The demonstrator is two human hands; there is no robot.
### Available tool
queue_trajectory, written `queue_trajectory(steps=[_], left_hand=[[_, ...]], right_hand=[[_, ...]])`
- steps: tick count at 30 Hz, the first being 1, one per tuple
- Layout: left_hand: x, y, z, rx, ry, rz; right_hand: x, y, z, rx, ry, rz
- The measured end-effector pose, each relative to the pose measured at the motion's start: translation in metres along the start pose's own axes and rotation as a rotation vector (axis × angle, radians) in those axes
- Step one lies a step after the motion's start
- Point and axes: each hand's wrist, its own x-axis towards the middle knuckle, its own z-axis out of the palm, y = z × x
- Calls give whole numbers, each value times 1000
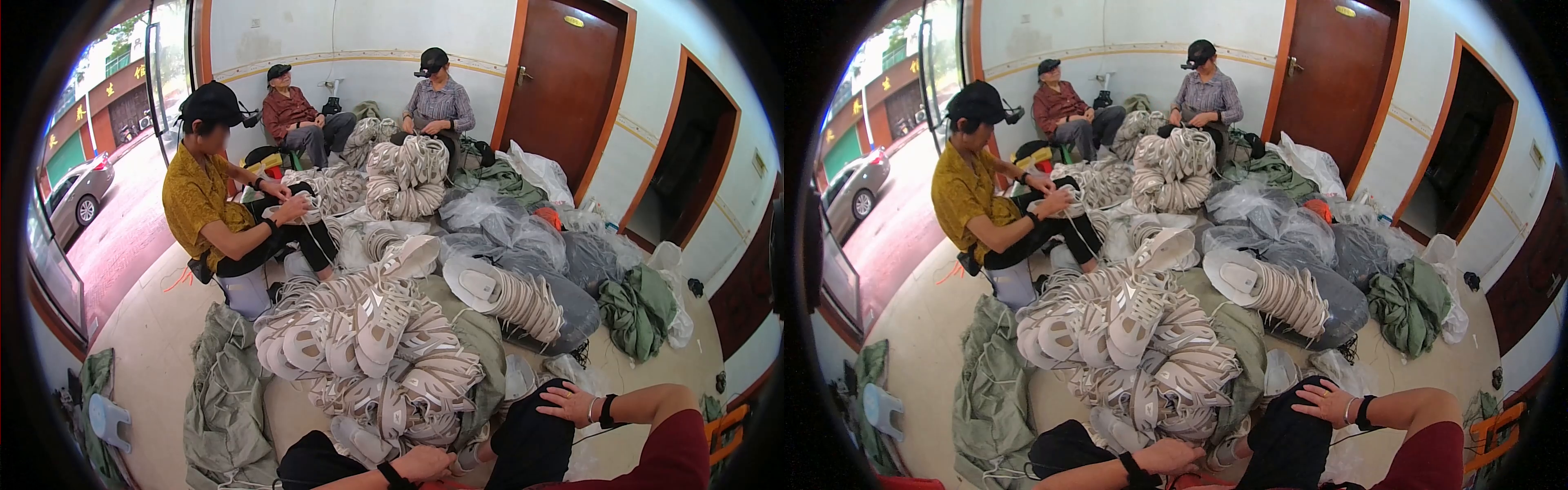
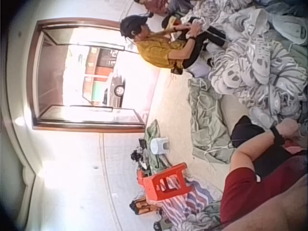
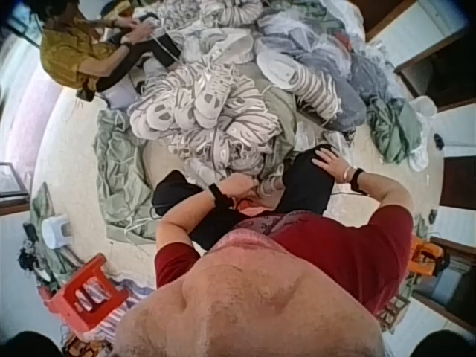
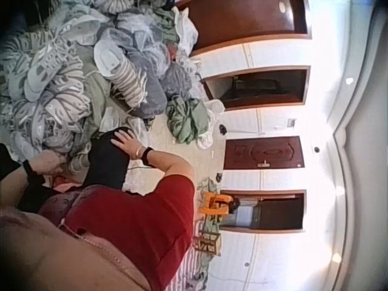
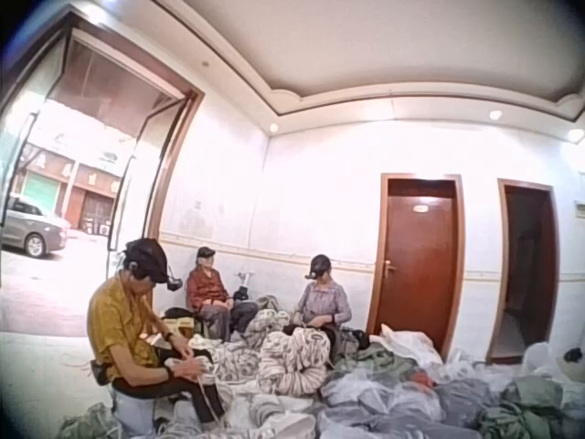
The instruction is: Sorting and tying bundles of white shoe components in a manufacturing setting.
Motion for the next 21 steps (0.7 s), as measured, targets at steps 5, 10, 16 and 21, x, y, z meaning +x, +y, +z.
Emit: queue_trajectory(steps=[5,10,16,21], left_hand=[[-1,2,-3,1,-3,7],[-1,0,0,4,12,20],[-2,3,-4,-11,-7,5],[-2,4,-4,-5,-1,10]], right_hand=[[0,0,3,-1,26,-1],[0,-1,-2,0,5,1],[-1,-1,-2,12,12,1],[-1,-1,-1,7,24,-3]])
